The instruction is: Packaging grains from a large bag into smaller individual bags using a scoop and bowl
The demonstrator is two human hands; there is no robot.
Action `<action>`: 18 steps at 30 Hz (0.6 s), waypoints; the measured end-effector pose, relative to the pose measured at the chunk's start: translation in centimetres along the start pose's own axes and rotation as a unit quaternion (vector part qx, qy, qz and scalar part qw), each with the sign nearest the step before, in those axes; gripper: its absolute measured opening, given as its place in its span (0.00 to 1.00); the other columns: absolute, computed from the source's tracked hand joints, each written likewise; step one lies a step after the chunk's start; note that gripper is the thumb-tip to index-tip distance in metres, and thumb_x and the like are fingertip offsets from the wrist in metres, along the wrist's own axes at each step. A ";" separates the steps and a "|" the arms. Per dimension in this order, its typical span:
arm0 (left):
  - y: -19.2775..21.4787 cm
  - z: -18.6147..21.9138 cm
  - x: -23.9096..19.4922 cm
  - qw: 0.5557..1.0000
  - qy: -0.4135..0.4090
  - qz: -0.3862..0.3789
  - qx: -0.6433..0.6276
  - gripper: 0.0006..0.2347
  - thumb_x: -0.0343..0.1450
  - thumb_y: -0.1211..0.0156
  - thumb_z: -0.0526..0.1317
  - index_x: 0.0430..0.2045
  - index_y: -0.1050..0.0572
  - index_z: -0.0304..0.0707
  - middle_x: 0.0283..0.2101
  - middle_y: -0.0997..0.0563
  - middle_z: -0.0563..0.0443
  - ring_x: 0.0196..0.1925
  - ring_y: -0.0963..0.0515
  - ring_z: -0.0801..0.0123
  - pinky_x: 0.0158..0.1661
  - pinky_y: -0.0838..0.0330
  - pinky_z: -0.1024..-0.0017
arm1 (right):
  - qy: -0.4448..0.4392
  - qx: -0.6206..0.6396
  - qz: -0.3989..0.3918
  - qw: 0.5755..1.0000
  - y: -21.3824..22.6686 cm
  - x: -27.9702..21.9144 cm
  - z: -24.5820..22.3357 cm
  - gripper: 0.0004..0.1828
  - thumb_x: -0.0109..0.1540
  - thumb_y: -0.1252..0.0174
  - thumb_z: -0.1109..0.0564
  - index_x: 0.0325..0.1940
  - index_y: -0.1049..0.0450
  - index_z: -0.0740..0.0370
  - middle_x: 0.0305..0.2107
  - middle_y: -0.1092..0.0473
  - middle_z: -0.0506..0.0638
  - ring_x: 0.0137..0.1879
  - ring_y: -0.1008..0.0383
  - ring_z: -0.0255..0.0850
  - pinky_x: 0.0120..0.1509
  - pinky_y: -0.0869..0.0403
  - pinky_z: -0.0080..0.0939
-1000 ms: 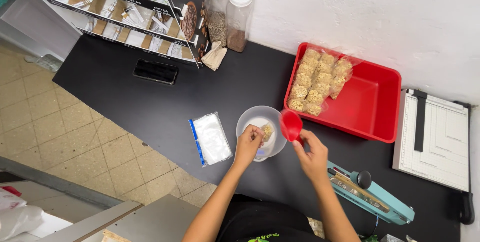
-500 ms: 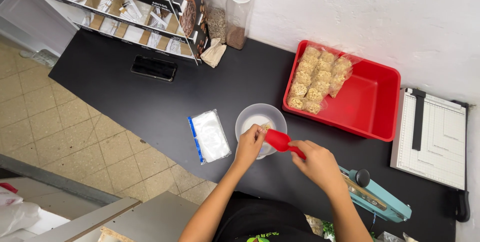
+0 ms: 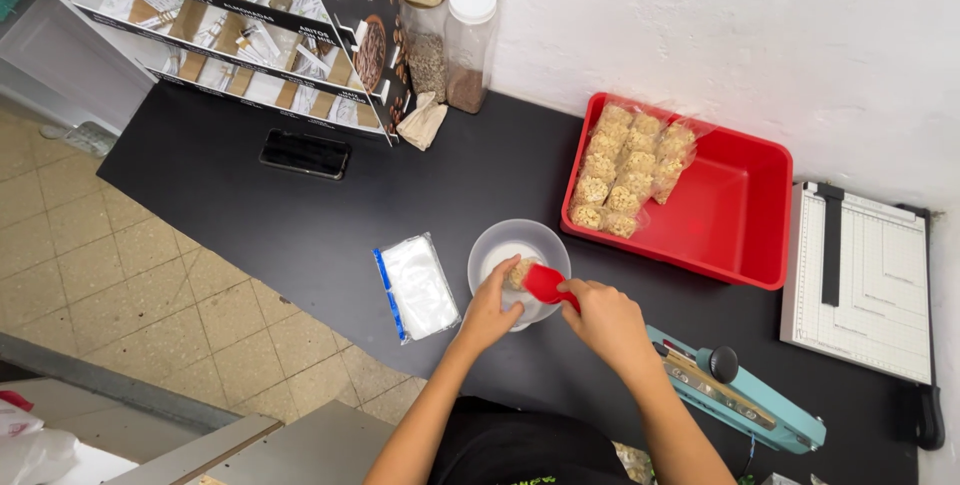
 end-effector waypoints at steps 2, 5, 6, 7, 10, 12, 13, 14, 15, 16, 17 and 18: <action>-0.5 -1.2 0.5 1.000 -0.010 0.000 0.028 0.31 0.63 0.40 0.28 0.65 0.37 0.33 0.66 0.30 0.30 0.69 0.33 0.40 0.68 0.41 0.49 | -0.003 0.013 -0.006 1.000 0.2 0.1 0.1 0.15 0.63 0.40 0.51 0.53 0.20 0.53 0.35 0.19 0.55 0.42 0.16 0.53 0.42 0.17 0.52; -2.2 -4.1 1.0 0.995 -0.033 0.008 0.094 0.31 0.63 0.37 0.29 0.65 0.35 0.33 0.66 0.29 0.33 0.69 0.32 0.42 0.68 0.40 0.51 | -0.005 0.037 -0.011 0.999 -0.4 -0.1 0.6 0.15 0.63 0.39 0.52 0.53 0.20 0.55 0.36 0.19 0.57 0.43 0.16 0.56 0.44 0.17 0.54; -2.8 -5.2 1.3 0.989 -0.050 0.017 0.135 0.31 0.64 0.35 0.30 0.66 0.35 0.35 0.66 0.29 0.35 0.68 0.32 0.43 0.68 0.38 0.52 | -0.001 0.047 -0.005 0.999 -0.6 0.0 0.7 0.15 0.62 0.39 0.53 0.53 0.20 0.56 0.37 0.19 0.58 0.44 0.17 0.58 0.44 0.17 0.55; -3.0 -5.4 1.3 0.990 -0.048 0.015 0.135 0.31 0.64 0.35 0.30 0.66 0.35 0.35 0.66 0.29 0.35 0.68 0.32 0.43 0.68 0.38 0.52 | -0.002 0.048 -0.007 0.999 -1.0 0.0 1.0 0.15 0.62 0.39 0.53 0.53 0.20 0.56 0.37 0.19 0.58 0.44 0.17 0.58 0.44 0.17 0.55; -2.9 -5.7 1.4 0.988 -0.045 0.041 0.140 0.26 0.67 0.36 0.31 0.63 0.31 0.37 0.64 0.26 0.39 0.67 0.29 0.46 0.65 0.35 0.54 | -0.005 0.081 0.011 0.997 -1.4 0.0 1.5 0.15 0.62 0.38 0.53 0.53 0.20 0.55 0.36 0.19 0.57 0.44 0.17 0.57 0.44 0.17 0.53; -2.9 -5.7 1.3 0.986 -0.022 0.041 0.157 0.23 0.68 0.36 0.33 0.60 0.28 0.45 0.64 0.24 0.48 0.67 0.28 0.53 0.64 0.34 0.57 | -0.009 0.149 0.022 0.989 -1.1 0.0 1.7 0.14 0.61 0.38 0.57 0.50 0.18 0.59 0.35 0.19 0.60 0.44 0.17 0.59 0.43 0.17 0.53; -2.9 -5.5 1.2 0.987 -0.022 0.040 0.157 0.23 0.68 0.36 0.33 0.60 0.28 0.45 0.64 0.24 0.48 0.67 0.28 0.53 0.64 0.34 0.57 | -0.010 0.150 0.022 0.988 -1.2 0.0 1.7 0.14 0.61 0.38 0.57 0.50 0.18 0.59 0.35 0.19 0.60 0.44 0.17 0.59 0.43 0.17 0.53; -2.9 -5.5 1.2 0.986 -0.014 0.039 0.164 0.23 0.68 0.36 0.33 0.60 0.28 0.46 0.64 0.25 0.49 0.67 0.29 0.54 0.65 0.35 0.57 | -0.005 0.155 0.027 0.988 -1.3 0.1 1.8 0.14 0.61 0.38 0.58 0.50 0.18 0.60 0.35 0.19 0.61 0.44 0.17 0.60 0.43 0.17 0.53; -2.9 -5.4 1.0 0.985 -0.005 0.039 0.170 0.23 0.68 0.37 0.32 0.60 0.29 0.47 0.65 0.25 0.50 0.68 0.29 0.55 0.65 0.36 0.57 | -0.001 0.159 0.032 0.987 -1.3 0.1 1.8 0.13 0.61 0.37 0.59 0.50 0.19 0.62 0.34 0.20 0.62 0.44 0.17 0.60 0.43 0.17 0.53; -3.1 -5.6 0.9 0.985 -0.004 0.037 0.170 0.23 0.68 0.37 0.32 0.60 0.29 0.47 0.65 0.25 0.50 0.68 0.29 0.55 0.65 0.36 0.57 | -0.002 0.160 0.031 0.987 -1.7 0.2 2.1 0.13 0.61 0.37 0.59 0.50 0.19 0.62 0.34 0.20 0.62 0.44 0.17 0.60 0.43 0.17 0.53; -2.9 -5.4 0.9 0.983 -0.025 0.062 0.170 0.23 0.68 0.37 0.31 0.59 0.27 0.45 0.64 0.24 0.49 0.67 0.27 0.55 0.63 0.34 0.58 | 0.002 0.162 0.037 0.986 -1.9 0.4 2.2 0.13 0.61 0.37 0.58 0.49 0.18 0.61 0.34 0.19 0.61 0.44 0.17 0.59 0.45 0.17 0.53; -2.7 -5.3 0.7 0.981 -0.045 0.087 0.169 0.22 0.67 0.36 0.30 0.58 0.25 0.43 0.63 0.23 0.48 0.65 0.25 0.55 0.62 0.32 0.60 | 0.006 0.163 0.042 0.986 -2.2 0.5 2.4 0.13 0.61 0.37 0.57 0.49 0.18 0.60 0.34 0.19 0.60 0.45 0.17 0.58 0.46 0.17 0.52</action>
Point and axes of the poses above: each hand's wrist, its own x-axis towards the middle knuckle, its own y-axis out of the back of the hand, z = x × y, the point moved 7 cm from there along x, towards the middle knuckle
